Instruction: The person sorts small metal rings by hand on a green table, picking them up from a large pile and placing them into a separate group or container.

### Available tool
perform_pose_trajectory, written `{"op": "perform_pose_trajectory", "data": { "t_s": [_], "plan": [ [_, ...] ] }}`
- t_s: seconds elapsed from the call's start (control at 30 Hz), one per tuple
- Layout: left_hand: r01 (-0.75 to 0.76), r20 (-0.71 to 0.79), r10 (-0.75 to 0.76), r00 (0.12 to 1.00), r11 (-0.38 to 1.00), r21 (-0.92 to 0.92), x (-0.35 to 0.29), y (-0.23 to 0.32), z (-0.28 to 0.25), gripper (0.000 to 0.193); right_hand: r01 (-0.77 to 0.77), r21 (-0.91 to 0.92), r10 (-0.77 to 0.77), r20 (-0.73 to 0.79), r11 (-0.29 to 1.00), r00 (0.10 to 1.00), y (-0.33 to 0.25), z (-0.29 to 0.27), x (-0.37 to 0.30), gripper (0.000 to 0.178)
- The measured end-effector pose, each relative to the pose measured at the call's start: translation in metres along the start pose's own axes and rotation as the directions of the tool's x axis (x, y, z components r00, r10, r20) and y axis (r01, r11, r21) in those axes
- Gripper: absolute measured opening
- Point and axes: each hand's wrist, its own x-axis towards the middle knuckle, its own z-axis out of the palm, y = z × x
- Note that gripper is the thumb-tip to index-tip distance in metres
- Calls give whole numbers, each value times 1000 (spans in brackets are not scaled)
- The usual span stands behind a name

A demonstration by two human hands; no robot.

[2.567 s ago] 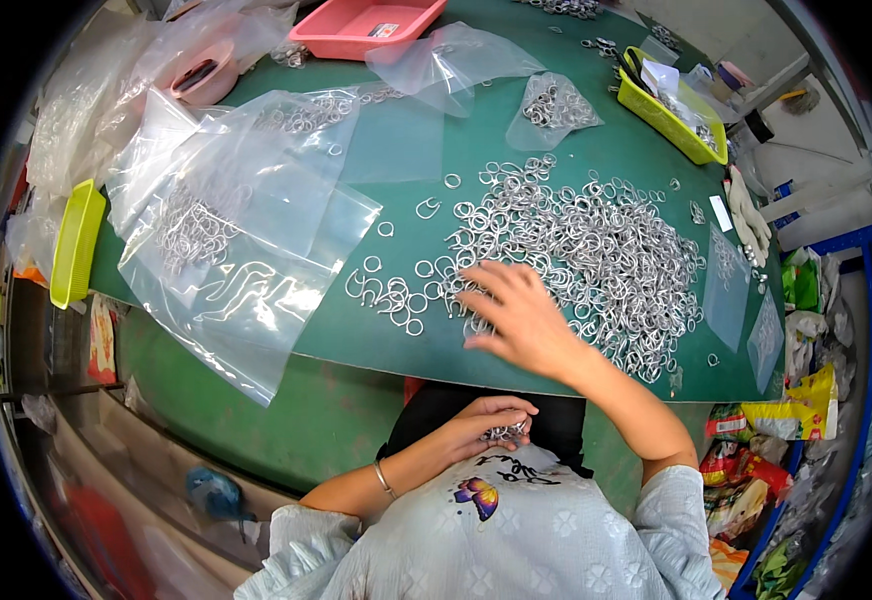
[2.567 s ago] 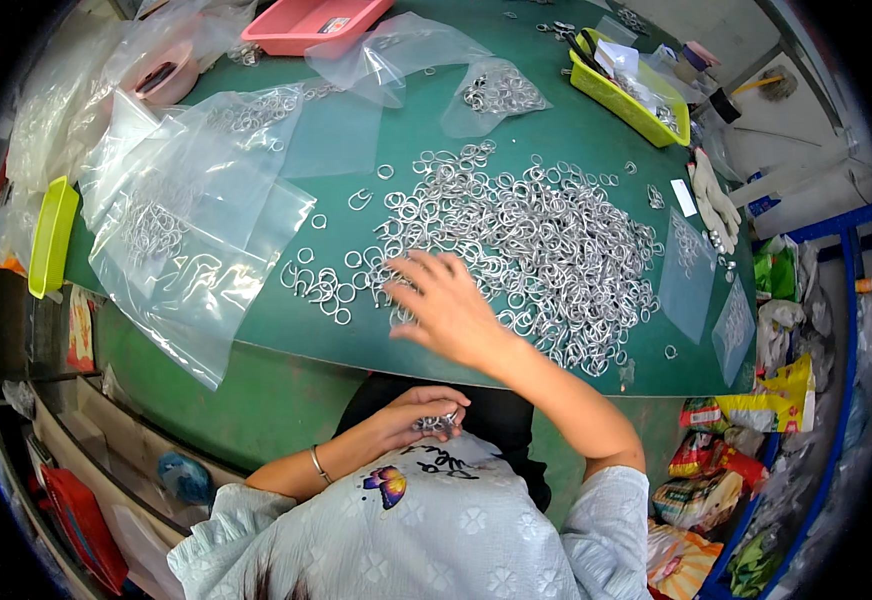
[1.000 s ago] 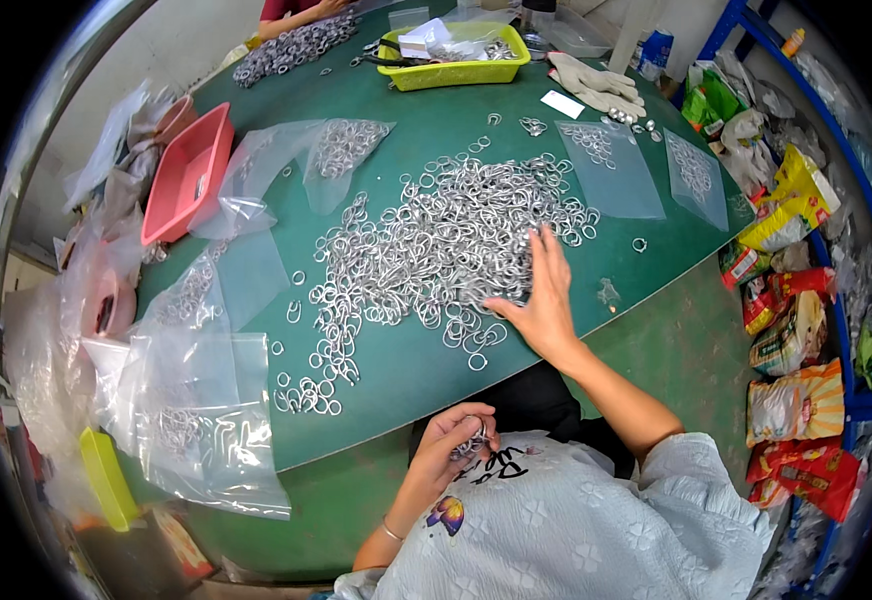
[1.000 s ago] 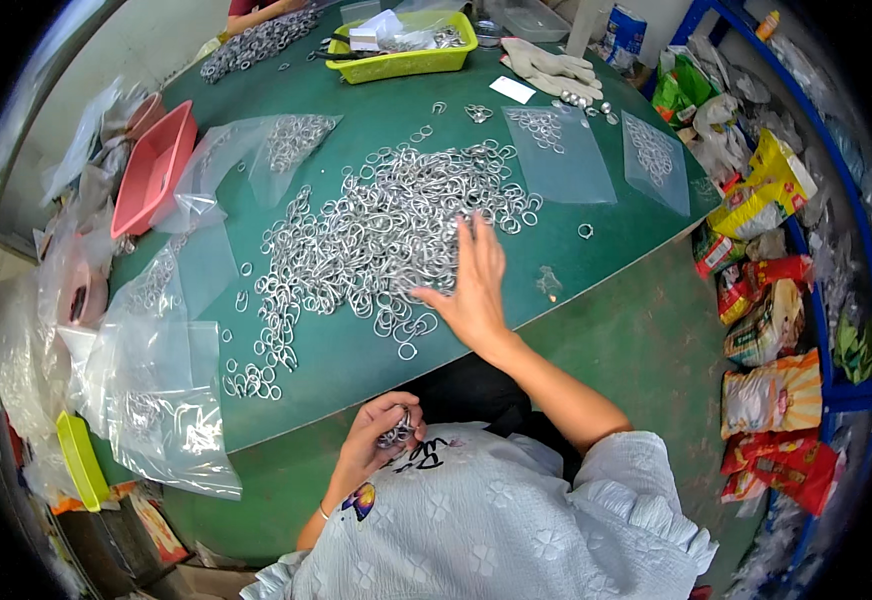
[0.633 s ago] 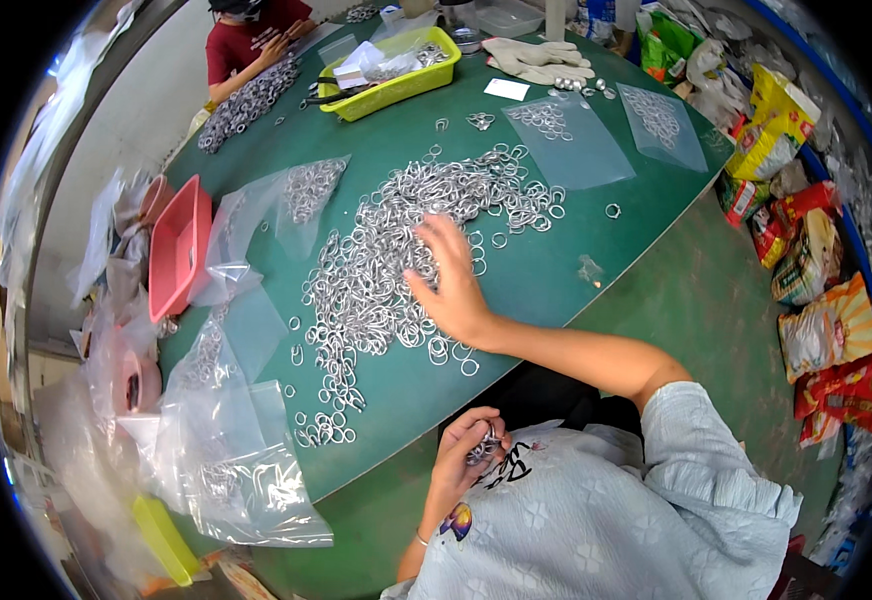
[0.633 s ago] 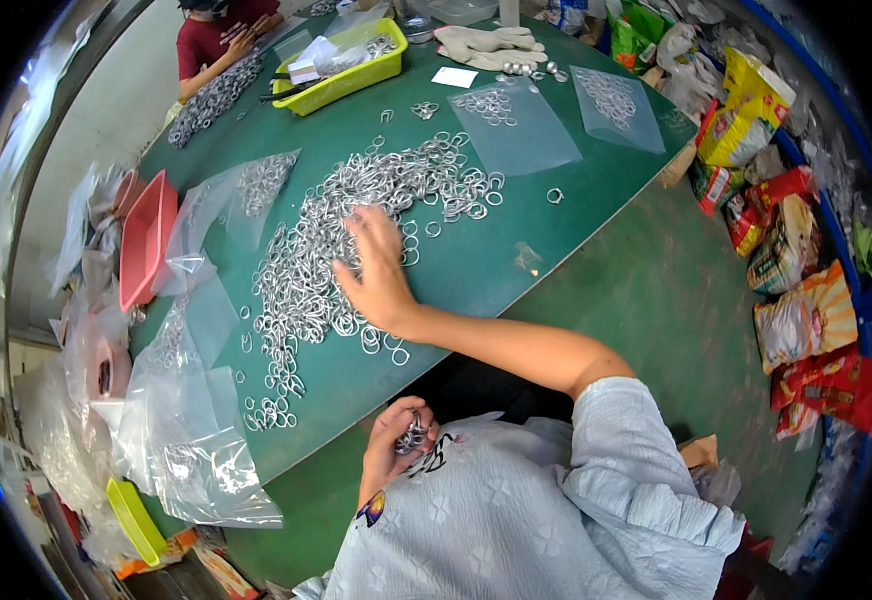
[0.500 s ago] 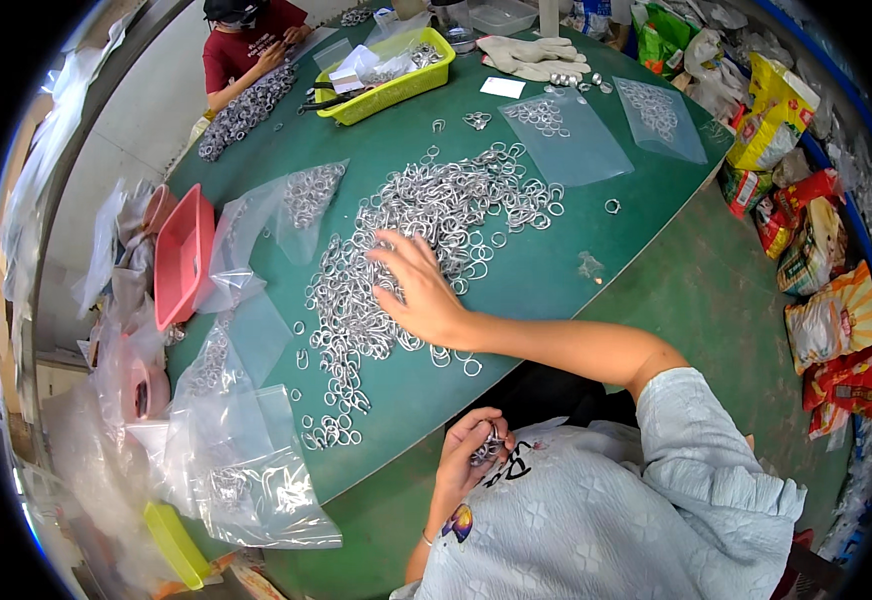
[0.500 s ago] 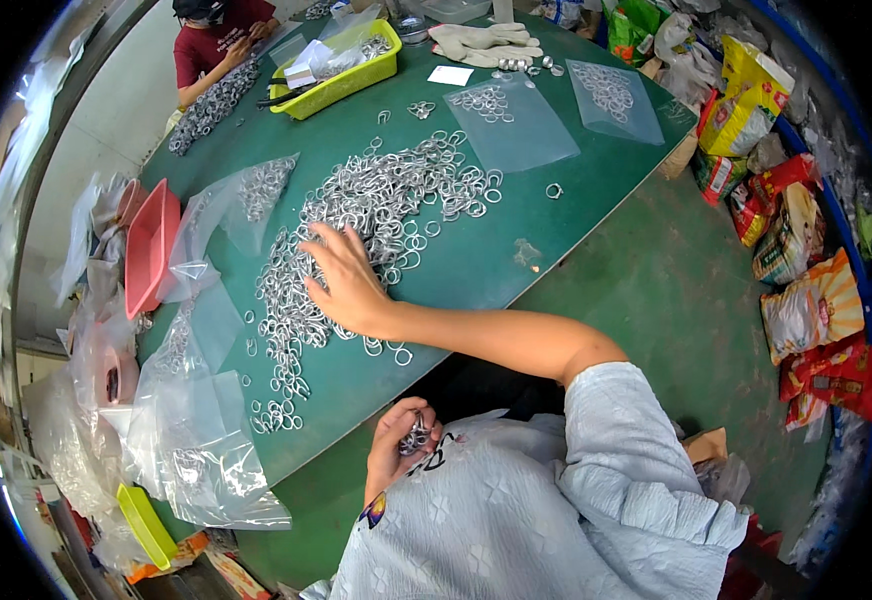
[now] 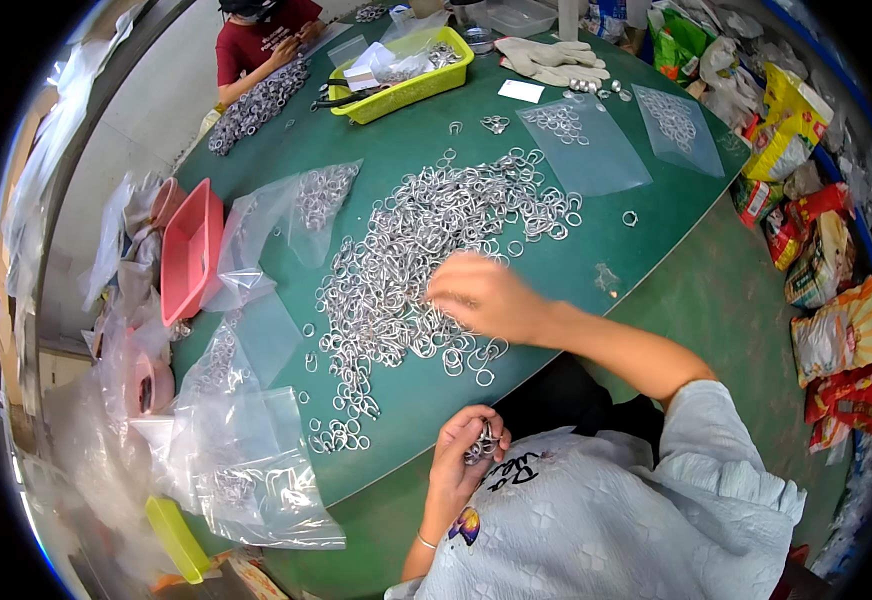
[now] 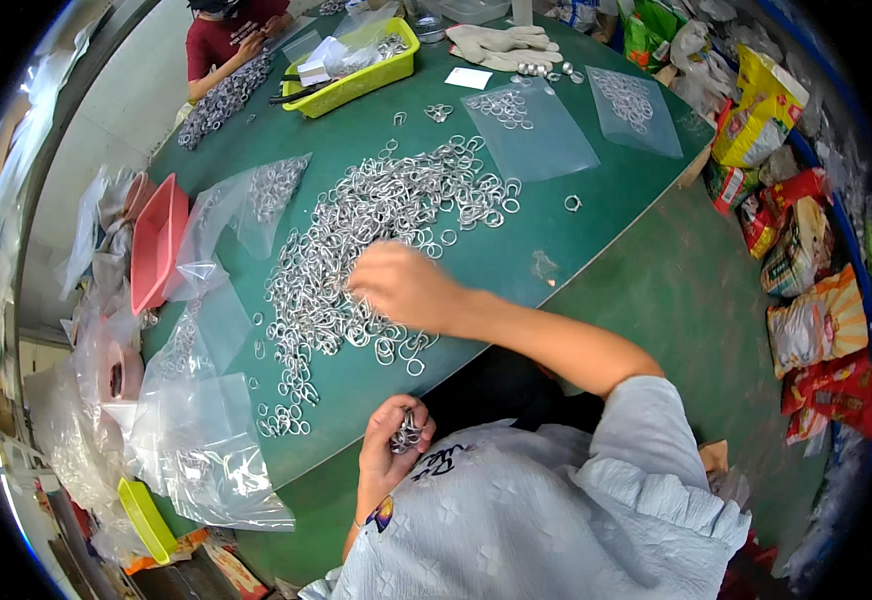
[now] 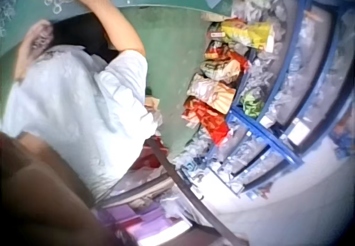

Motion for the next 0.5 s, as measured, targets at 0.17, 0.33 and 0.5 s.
{"op": "perform_pose_trajectory", "data": {
  "t_s": [0.17, 0.33, 0.5],
  "plan": [
    [22, 77, -12, 997, 991, -130, 9, -3, 1, 29, -185, -505, 184, -53, 843, 982, 30, -60, -28, 16],
    [15, 30, -10, 999, 990, -139, 22, 7, 11, 31, -190, -533, 195, -47, 824, 980, 45, -56, -41, 14],
    [-28, -65, 16, 998, 984, -179, 29, 14, 16, 36, -750, 363, 734, 215, 552, 644, 6, -59, -27, 13]
  ]
}}
